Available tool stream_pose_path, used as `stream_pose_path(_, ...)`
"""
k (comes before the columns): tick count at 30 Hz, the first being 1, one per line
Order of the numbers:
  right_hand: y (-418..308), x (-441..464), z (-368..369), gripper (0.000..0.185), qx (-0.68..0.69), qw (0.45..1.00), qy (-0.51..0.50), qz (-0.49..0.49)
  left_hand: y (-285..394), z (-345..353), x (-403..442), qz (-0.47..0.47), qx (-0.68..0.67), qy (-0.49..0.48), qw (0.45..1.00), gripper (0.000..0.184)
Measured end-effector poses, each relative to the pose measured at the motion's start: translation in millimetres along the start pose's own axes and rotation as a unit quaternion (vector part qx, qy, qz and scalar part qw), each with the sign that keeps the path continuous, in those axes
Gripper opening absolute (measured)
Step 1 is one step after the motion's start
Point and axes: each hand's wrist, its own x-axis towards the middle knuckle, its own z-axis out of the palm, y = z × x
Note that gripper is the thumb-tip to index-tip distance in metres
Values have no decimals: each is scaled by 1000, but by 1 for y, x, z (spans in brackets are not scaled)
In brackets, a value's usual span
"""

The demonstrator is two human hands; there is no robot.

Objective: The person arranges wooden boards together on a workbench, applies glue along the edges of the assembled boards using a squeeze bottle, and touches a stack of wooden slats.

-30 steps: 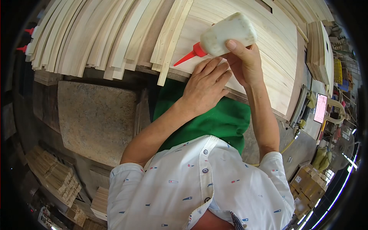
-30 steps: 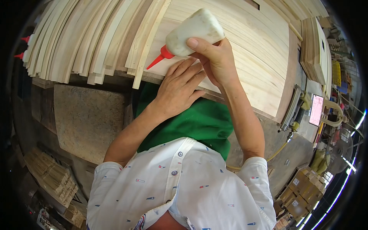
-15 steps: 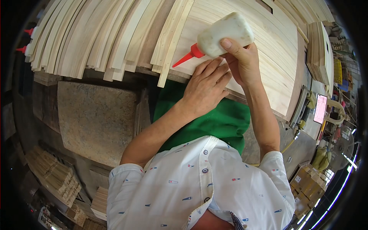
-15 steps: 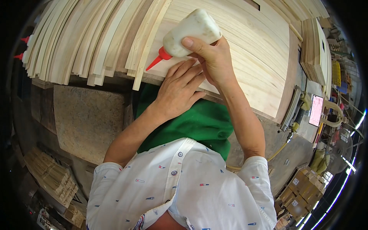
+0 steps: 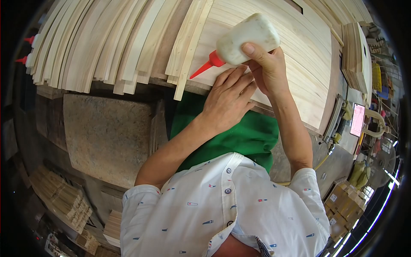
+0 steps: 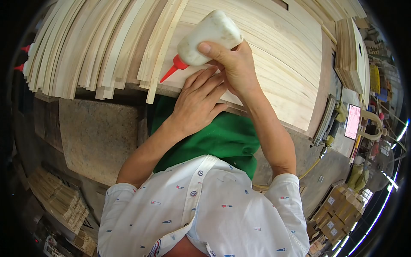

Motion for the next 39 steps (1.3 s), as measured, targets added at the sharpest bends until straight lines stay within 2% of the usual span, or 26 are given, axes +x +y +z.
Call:
stream_pose_path(10,-6,12,-4,42,-9,1000,-11,-9,2,-3,2,-3,-13,-7,1000,49)
stream_pose_path(30,-29,93,-28,39,-69,991,-11,-111,4,-8,7,-17,-28,-36,999,53)
stream_pose_path(39,-37,127,-42,37,-72,989,-2,-127,3,-9,8,-25,-25,-56,998,53)
